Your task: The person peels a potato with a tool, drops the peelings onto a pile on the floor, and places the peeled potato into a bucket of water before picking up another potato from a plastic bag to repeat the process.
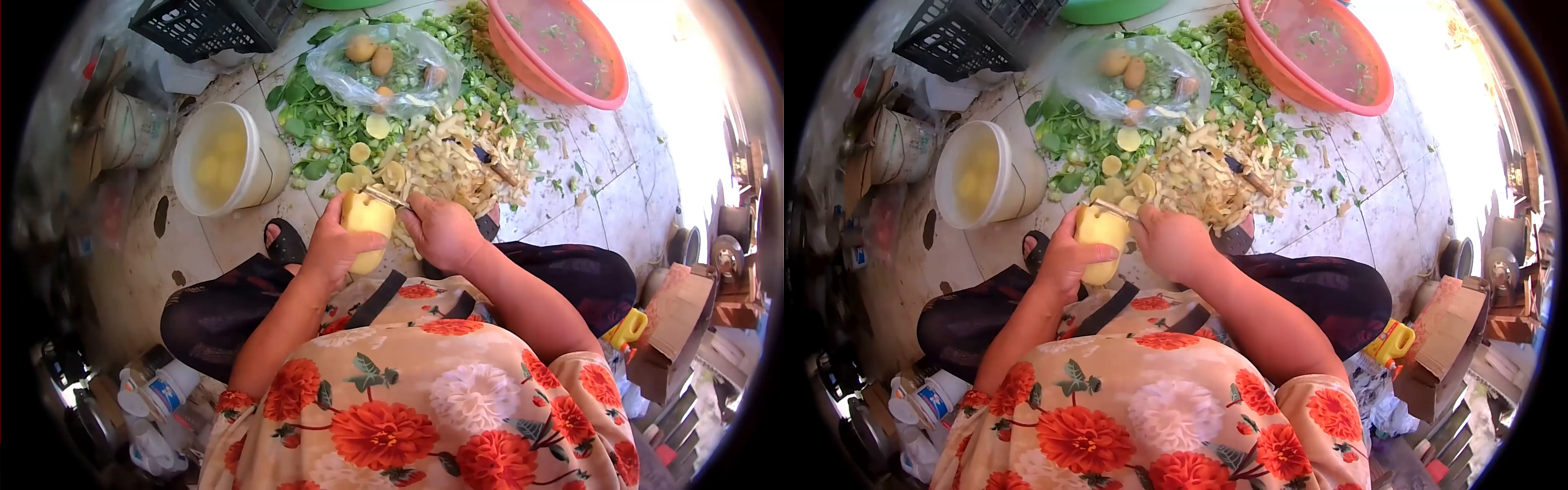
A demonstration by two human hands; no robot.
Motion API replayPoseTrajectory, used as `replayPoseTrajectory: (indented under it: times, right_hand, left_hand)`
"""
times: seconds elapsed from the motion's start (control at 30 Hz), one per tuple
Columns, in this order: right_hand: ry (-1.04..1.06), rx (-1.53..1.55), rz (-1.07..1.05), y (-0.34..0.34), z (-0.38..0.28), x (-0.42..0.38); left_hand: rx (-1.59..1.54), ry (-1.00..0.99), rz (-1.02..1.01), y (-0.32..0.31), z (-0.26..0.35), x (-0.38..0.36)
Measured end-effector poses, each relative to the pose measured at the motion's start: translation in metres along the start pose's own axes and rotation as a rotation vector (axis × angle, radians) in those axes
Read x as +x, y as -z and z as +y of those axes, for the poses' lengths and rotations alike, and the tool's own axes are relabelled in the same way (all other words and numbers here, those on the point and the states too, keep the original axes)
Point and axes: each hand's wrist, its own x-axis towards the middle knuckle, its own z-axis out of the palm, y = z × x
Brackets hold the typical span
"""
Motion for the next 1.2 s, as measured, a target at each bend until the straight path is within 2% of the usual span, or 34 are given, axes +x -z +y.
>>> replayPoseTrajectory:
  times: [0.03, 0.17, 0.27, 0.33, 0.5, 0.57, 0.6, 0.67, 0.73, 0.8, 0.87, 0.9, 1.0, 1.13, 1.2]
  right_hand:
    - [0.056, -0.026, -0.029, 0.001, -0.007, -0.004]
    - [0.031, -0.101, -0.149, 0.004, -0.016, -0.004]
    - [-0.048, -0.124, -0.164, -0.001, 0.002, 0.007]
    - [-0.200, -0.152, -0.175, -0.010, 0.027, 0.017]
    - [-0.197, -0.049, -0.007, 0.004, 0.023, 0.017]
    - [-0.093, 0.027, -0.030, 0.006, 0.007, 0.010]
    - [-0.093, 0.027, -0.031, 0.004, 0.002, 0.006]
    - [0.060, 0.009, -0.058, -0.004, -0.008, -0.003]
    - [0.049, 0.001, -0.053, -0.011, -0.006, -0.003]
    - [-0.079, -0.066, -0.098, -0.009, 0.000, 0.006]
    - [-0.152, -0.069, -0.090, -0.019, 0.032, 0.015]
    - [-0.221, -0.074, -0.092, -0.017, 0.035, 0.017]
    - [-0.172, -0.022, -0.014, -0.009, 0.027, 0.016]
    - [-0.080, 0.031, -0.020, -0.005, -0.013, -0.005]
    - [0.005, 0.015, -0.065, -0.014, -0.018, -0.010]
  left_hand:
    - [0.028, -0.024, 0.019, 0.000, -0.002, 0.001]
    - [0.083, 0.003, 0.013, 0.002, -0.001, 0.001]
    - [0.135, 0.043, -0.040, 0.002, -0.001, -0.001]
    - [0.172, 0.001, -0.145, -0.002, 0.002, -0.009]
    - [0.151, -0.027, -0.036, 0.001, -0.004, -0.001]
    - [0.358, -0.105, 0.043, 0.006, -0.015, 0.007]
    - [0.358, -0.103, 0.044, 0.005, -0.012, 0.007]
    - [0.547, -0.070, 0.085, 0.004, -0.003, 0.006]
    - [0.502, -0.040, 0.053, 0.009, -0.008, 0.007]
    - [0.460, -0.017, 0.012, 0.006, -0.009, 0.006]
    - [0.540, -0.161, -0.020, -0.001, -0.008, 0.000]
    - [0.446, -0.154, -0.005, -0.002, -0.008, 0.001]
    - [0.481, -0.125, 0.084, -0.003, -0.002, -0.001]
    - [0.521, -0.117, 0.103, 0.002, -0.011, 0.009]
    - [0.372, -0.117, 0.121, 0.005, -0.014, 0.011]
